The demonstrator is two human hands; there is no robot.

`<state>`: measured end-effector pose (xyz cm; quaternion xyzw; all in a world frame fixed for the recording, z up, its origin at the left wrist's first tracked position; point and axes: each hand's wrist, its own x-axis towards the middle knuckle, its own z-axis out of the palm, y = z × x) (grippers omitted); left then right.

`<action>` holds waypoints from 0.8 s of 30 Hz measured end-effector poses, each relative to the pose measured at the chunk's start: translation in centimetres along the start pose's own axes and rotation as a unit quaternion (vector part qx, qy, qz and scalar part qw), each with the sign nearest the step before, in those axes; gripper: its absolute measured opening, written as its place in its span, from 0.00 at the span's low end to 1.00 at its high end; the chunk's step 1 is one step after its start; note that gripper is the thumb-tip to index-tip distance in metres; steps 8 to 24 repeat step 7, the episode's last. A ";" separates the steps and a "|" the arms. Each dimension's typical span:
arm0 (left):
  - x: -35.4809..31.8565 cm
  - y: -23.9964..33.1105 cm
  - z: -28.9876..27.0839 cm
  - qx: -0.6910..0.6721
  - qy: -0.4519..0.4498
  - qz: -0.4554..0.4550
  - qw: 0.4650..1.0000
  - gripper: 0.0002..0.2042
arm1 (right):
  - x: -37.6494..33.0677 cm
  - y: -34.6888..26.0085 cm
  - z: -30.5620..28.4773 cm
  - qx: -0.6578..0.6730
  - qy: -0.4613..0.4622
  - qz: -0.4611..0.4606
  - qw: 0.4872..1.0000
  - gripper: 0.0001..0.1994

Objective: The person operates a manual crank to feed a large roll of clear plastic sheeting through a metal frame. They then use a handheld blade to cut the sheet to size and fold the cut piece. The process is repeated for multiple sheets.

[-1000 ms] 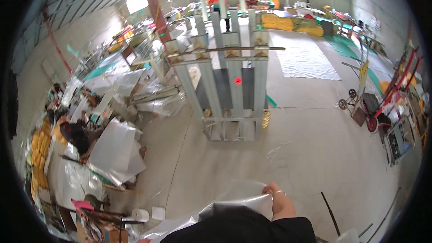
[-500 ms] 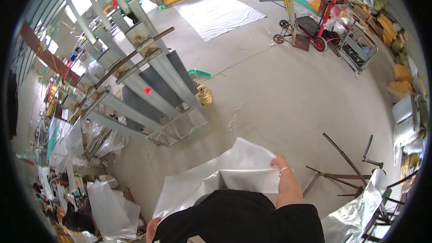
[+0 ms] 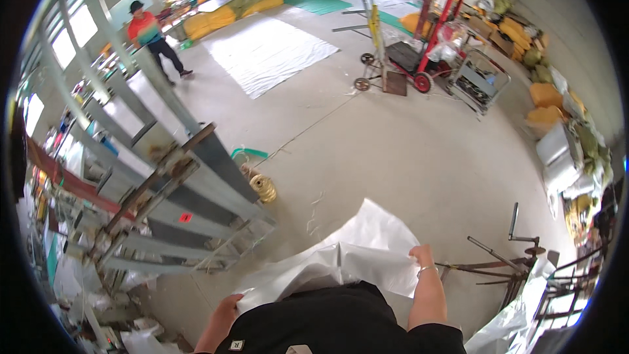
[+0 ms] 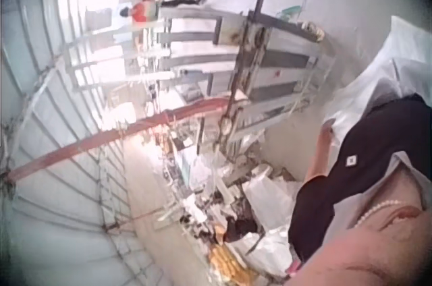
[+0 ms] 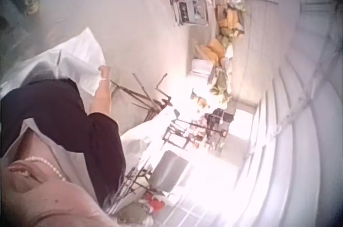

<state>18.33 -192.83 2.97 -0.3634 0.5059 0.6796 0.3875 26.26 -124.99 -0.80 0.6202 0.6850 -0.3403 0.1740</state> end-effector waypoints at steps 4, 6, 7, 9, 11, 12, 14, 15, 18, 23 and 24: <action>7.8 5.4 4.1 0.004 0.005 -0.033 0.999 0.14 | 3.9 -2.8 -0.3 0.027 0.037 0.022 0.999 0.19; 6.1 10.8 11.3 0.031 -0.015 0.060 0.998 0.17 | 10.3 0.7 0.7 -0.071 0.025 -0.052 0.996 0.21; 7.6 12.5 12.9 0.035 -0.025 0.061 0.997 0.17 | 14.1 3.0 1.4 -0.125 0.022 -0.094 0.987 0.22; 7.6 12.5 12.9 0.035 -0.025 0.061 0.997 0.17 | 14.1 3.0 1.4 -0.125 0.022 -0.094 0.987 0.22; 7.6 12.5 12.9 0.035 -0.025 0.061 0.997 0.17 | 14.1 3.0 1.4 -0.125 0.022 -0.094 0.987 0.22; 7.6 12.5 12.9 0.035 -0.025 0.061 0.997 0.17 | 14.1 3.0 1.4 -0.125 0.022 -0.094 0.987 0.22; 7.6 12.5 12.9 0.035 -0.025 0.061 0.997 0.17 | 14.1 3.0 1.4 -0.125 0.022 -0.094 0.987 0.22; 7.6 12.5 12.9 0.035 -0.025 0.061 0.997 0.17 | 14.1 3.0 1.4 -0.125 0.022 -0.094 0.987 0.22; 7.6 12.5 12.9 0.035 -0.025 0.061 0.997 0.17 | 14.1 3.0 1.4 -0.125 0.022 -0.094 0.987 0.22; 7.6 12.5 12.9 0.035 -0.025 0.061 0.997 0.17 | 14.1 3.0 1.4 -0.125 0.022 -0.094 0.987 0.22; 7.6 12.5 12.9 0.035 -0.025 0.061 0.997 0.17 | 14.1 3.0 1.4 -0.125 0.022 -0.094 0.987 0.22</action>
